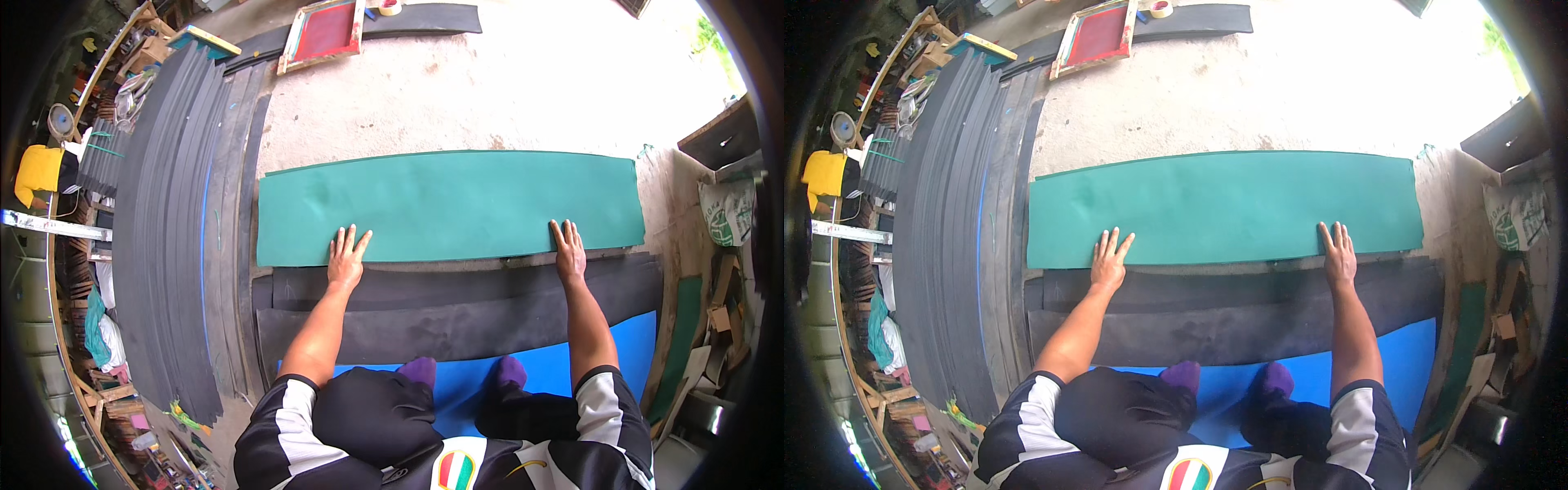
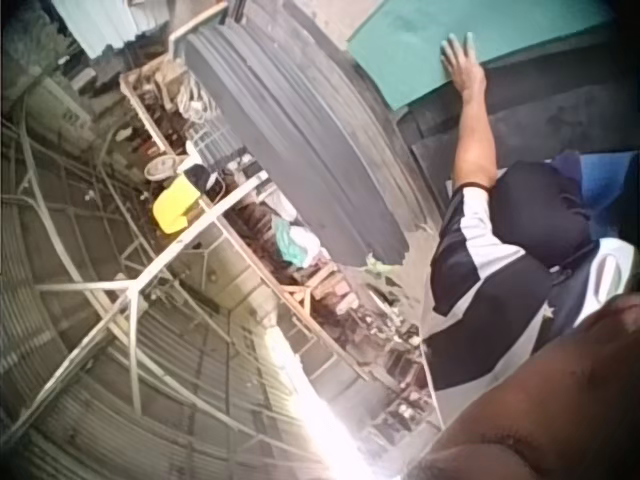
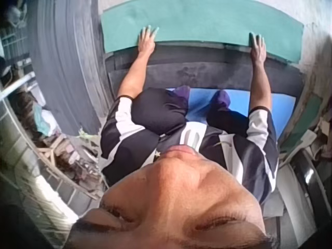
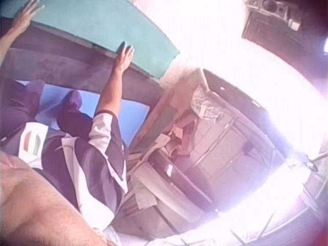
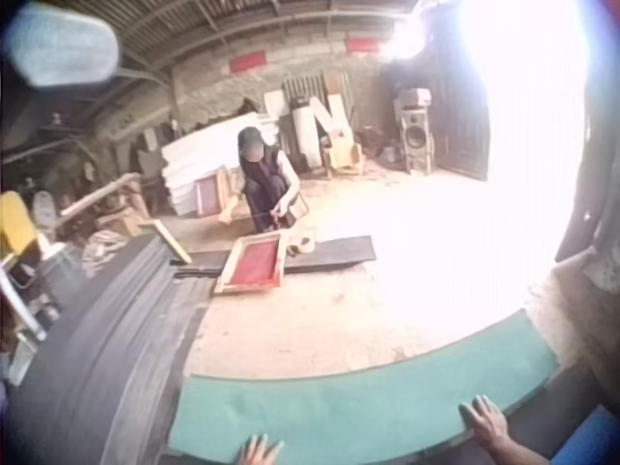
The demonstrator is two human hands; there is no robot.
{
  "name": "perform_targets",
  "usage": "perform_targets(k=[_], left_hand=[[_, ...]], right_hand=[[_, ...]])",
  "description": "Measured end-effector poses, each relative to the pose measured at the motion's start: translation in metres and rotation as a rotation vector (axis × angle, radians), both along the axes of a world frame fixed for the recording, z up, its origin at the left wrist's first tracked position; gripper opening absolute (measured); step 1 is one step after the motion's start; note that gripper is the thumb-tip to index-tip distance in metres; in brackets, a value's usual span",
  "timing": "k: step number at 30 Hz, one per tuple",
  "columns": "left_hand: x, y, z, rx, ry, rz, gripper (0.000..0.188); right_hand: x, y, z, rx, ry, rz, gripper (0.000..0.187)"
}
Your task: The person measures and cuts green and blue foam sheets using a utility knife and a wooden straightedge. They align the straightedge, cut along it, and stack the cut pieces.
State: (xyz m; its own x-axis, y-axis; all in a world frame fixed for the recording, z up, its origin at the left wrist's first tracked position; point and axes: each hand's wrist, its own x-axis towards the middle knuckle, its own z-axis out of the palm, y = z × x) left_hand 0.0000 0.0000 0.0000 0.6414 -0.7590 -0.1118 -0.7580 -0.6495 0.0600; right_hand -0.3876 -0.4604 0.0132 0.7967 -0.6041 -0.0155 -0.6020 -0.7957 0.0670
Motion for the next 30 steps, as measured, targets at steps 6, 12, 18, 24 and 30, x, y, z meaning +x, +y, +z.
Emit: perform_targets(k=[6, 12, 18, 24, 30], left_hand=[[0.002, -0.011, 0.006, -0.123, -0.026, 0.013, 0.088], [0.009, -0.008, 0.025, -0.24, -0.152, 0.011, 0.083], [0.017, -0.016, 0.038, -0.164, -0.226, 0.003, 0.087], [0.017, -0.013, 0.024, 0.079, 0.004, 0.045, 0.091], [0.008, -0.011, 0.021, 0.114, -0.01, 0.047, 0.09]], right_hand=[[0.004, -0.011, 0.0, -0.067, -0.08, -0.009, 0.081], [0.006, -0.006, 0.001, -0.02, -0.233, -0.032, 0.078], [0.02, 0.004, 0.005, 0.033, -0.136, -0.091, 0.079], [0.025, 0.009, 0.002, 0.036, -0.068, -0.086, 0.08], [0.021, 0.008, 0.008, 0.057, -0.056, -0.079, 0.082]])
